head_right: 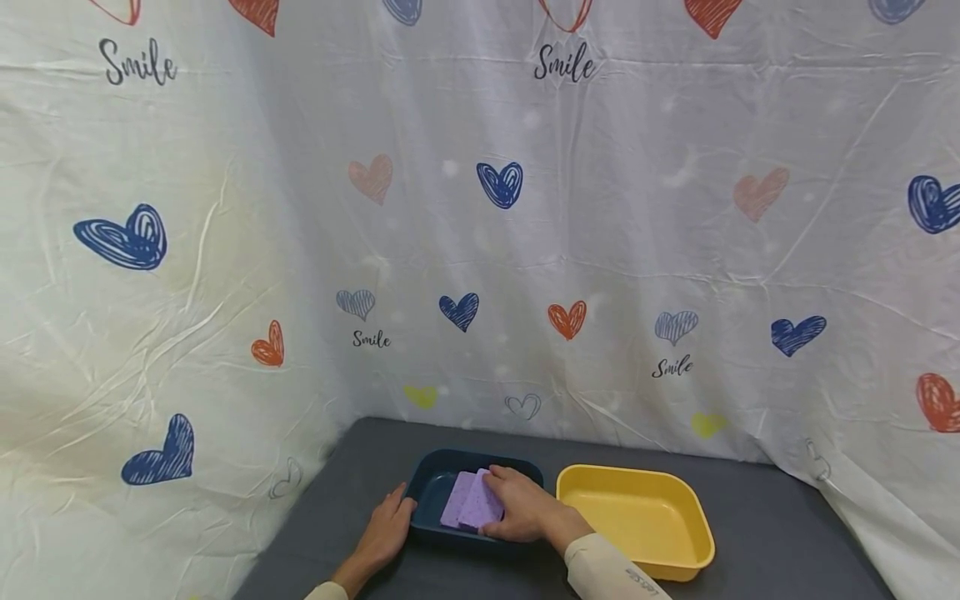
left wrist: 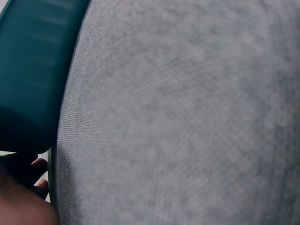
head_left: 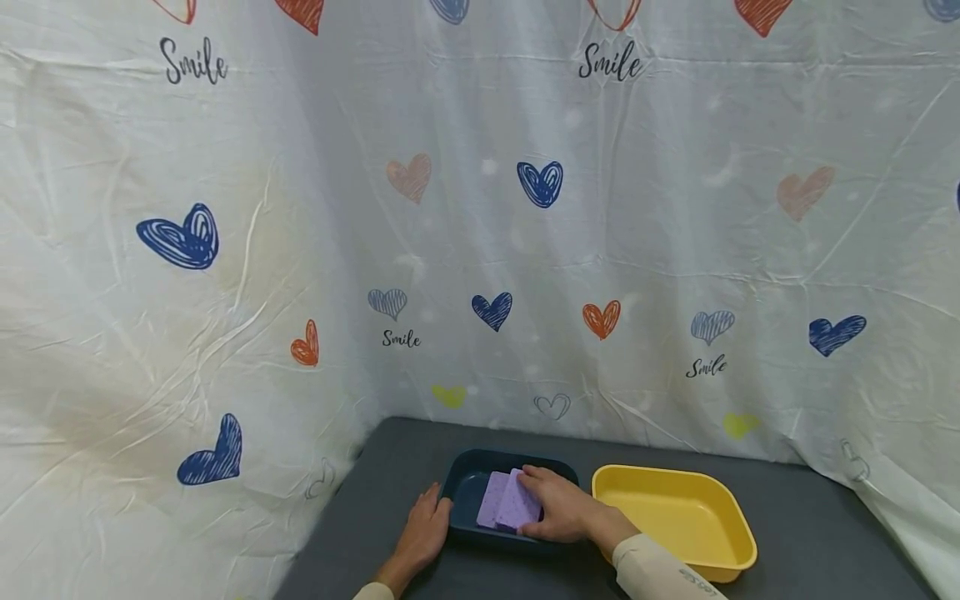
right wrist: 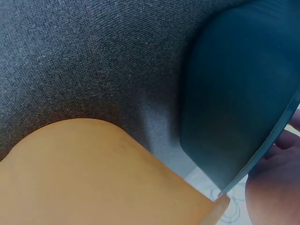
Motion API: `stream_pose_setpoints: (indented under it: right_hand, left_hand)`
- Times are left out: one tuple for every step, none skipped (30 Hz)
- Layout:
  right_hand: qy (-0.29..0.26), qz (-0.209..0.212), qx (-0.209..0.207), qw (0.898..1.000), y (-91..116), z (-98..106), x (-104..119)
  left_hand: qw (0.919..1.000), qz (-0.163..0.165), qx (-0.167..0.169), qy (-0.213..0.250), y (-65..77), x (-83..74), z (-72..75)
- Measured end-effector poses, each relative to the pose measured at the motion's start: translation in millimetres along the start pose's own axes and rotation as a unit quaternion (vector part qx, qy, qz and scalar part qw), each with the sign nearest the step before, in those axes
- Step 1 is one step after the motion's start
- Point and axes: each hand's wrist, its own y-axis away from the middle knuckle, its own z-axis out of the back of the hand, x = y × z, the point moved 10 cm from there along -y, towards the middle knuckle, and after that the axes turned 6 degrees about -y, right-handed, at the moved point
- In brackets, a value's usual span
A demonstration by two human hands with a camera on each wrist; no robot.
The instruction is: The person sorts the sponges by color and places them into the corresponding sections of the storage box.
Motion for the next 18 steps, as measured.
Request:
stream_pose_setpoints:
  right_hand:
    - [-0.002,0.000,-0.001,1.000,0.6,0.4,0.0]
    - [-0.003,0.000,-0.002,1.000,1.4,1.1,0.2]
    - [-0.006,-0.001,-0.004,1.000,2.4,1.9,0.0]
    - [-0.009,-0.002,-0.006,1.000,3.8,3.1,-0.5]
    - [-0.011,-0.003,-0.008,1.000,5.1,4.5,-1.0]
    - [-0.015,-0.004,-0.011,1.000,6.7,5.9,-1.9]
    - [-0.018,-0.006,-0.014,1.000,8.4,7.9,-2.7]
    - [-0.020,-0.008,-0.017,1.000,10.2,10.1,-3.4]
    - [-0.023,-0.009,-0.021,0.999,11.9,12.6,-4.3]
    - [-0.025,-0.010,-0.025,0.999,13.6,15.1,-5.2]
    - [-0.027,-0.011,-0.030,0.999,15.1,17.6,-6.4]
    - [-0.029,-0.011,-0.033,0.999,16.7,20.1,-7.8]
    - [-0.030,-0.012,-0.038,0.999,18.8,23.2,-9.2]
    - [-0.033,-0.012,-0.042,0.998,20.8,26.1,-10.7]
    - [-0.036,-0.011,-0.047,0.998,22.8,29.0,-12.4]
    - [-0.041,-0.011,-0.051,0.998,24.9,31.8,-14.2]
    - [-0.046,-0.010,-0.055,0.997,27.0,34.6,-16.1]
    - [-0.049,-0.009,-0.059,0.997,29.4,37.6,-18.0]
  left_hand:
    - [1.0000,0.000,0.000,0.000,-1.3,2.8,-1.5]
    - [1.0000,-0.001,0.001,0.000,-2.3,4.7,-2.7]
    - [1.0000,-0.003,0.001,-0.001,-3.1,6.3,-3.4]
    - [1.0000,-0.005,0.001,0.000,-4.0,7.0,-4.3]
    - [1.0000,-0.008,0.001,-0.001,-4.5,7.6,-5.0]
    - [1.0000,-0.008,0.000,0.001,-4.8,7.7,-5.0]
    - [1.0000,-0.010,-0.002,0.000,-4.9,7.7,-4.9]
    - [0.9999,-0.010,-0.003,0.001,-4.3,6.7,-4.0]
    - [0.9999,-0.012,-0.003,0.000,-3.3,4.4,-2.4]
    - [0.9999,-0.013,-0.002,0.002,-2.1,1.7,-0.7]
    - [0.9999,-0.008,-0.001,0.007,-1.2,1.1,0.7]
    - [1.0000,-0.007,0.001,0.007,0.0,-0.8,2.7]
    - [0.9999,-0.005,0.004,0.010,1.3,-3.4,4.4]
    - [0.9998,-0.001,0.010,0.017,2.3,-5.1,5.6]
    - [0.9997,0.000,0.014,0.018,3.0,-6.6,6.8]
    - [0.9996,0.002,0.018,0.023,3.4,-6.6,7.1]
    - [0.9994,0.003,0.021,0.026,3.6,-6.5,7.7]
    - [0.9993,0.004,0.024,0.030,3.6,-6.6,8.0]
